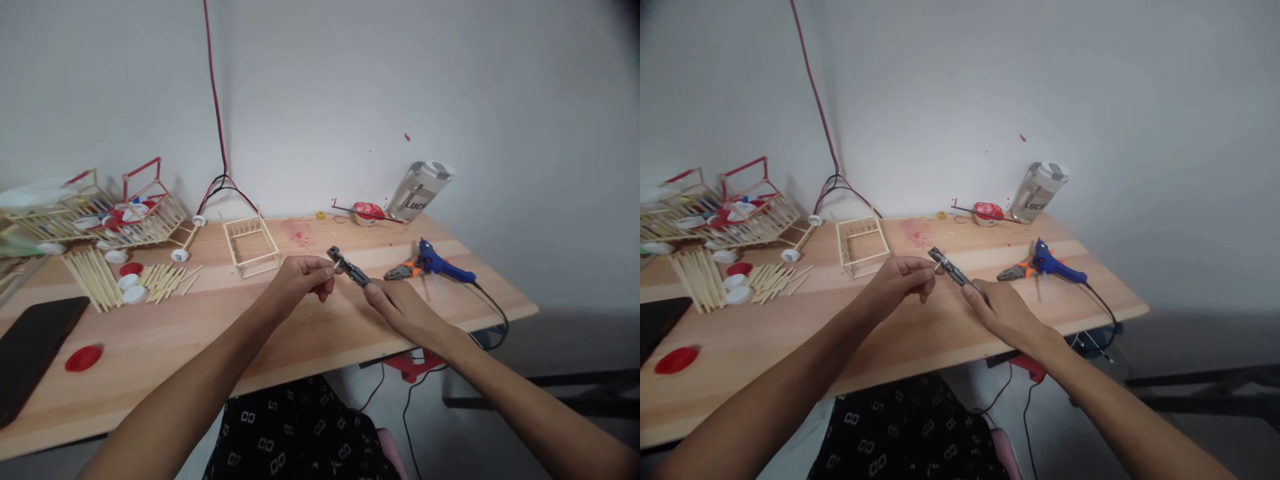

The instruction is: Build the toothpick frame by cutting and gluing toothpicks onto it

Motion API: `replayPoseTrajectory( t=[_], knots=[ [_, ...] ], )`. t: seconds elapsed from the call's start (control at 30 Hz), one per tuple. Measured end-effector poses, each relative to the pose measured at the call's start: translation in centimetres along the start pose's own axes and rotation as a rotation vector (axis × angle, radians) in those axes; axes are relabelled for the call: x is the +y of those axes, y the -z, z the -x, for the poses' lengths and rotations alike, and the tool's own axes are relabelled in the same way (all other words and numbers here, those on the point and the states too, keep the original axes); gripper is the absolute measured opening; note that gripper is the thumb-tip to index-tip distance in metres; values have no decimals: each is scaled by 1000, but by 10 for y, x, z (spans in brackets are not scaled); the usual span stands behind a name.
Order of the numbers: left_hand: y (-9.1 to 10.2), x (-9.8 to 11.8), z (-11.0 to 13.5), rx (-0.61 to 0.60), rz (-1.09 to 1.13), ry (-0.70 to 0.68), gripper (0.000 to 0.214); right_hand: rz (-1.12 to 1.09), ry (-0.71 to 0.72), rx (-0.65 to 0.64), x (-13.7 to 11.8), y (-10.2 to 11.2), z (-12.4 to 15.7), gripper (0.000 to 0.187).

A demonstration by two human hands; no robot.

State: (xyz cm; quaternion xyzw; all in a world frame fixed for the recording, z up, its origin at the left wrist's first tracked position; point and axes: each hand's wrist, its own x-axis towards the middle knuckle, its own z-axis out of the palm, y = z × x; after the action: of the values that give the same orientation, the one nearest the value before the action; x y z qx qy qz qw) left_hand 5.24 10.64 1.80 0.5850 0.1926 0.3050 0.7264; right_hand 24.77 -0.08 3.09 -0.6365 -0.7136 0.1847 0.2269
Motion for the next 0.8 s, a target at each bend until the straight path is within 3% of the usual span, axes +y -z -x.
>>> replayPoseTrajectory(
  t=[0.33,0.47,0.8],
  knots=[
    [3,-4,-2,-3,16,-36,34,-95,-51,30,3,-2,-2,56],
    [4,-5,-2,-21,33,-39,33,-160,-89,-24,6,2,-2,61],
    [5,-7,-4,-55,106,-4,30,-97,-54,-60,3,3,-2,60]
  ],
)
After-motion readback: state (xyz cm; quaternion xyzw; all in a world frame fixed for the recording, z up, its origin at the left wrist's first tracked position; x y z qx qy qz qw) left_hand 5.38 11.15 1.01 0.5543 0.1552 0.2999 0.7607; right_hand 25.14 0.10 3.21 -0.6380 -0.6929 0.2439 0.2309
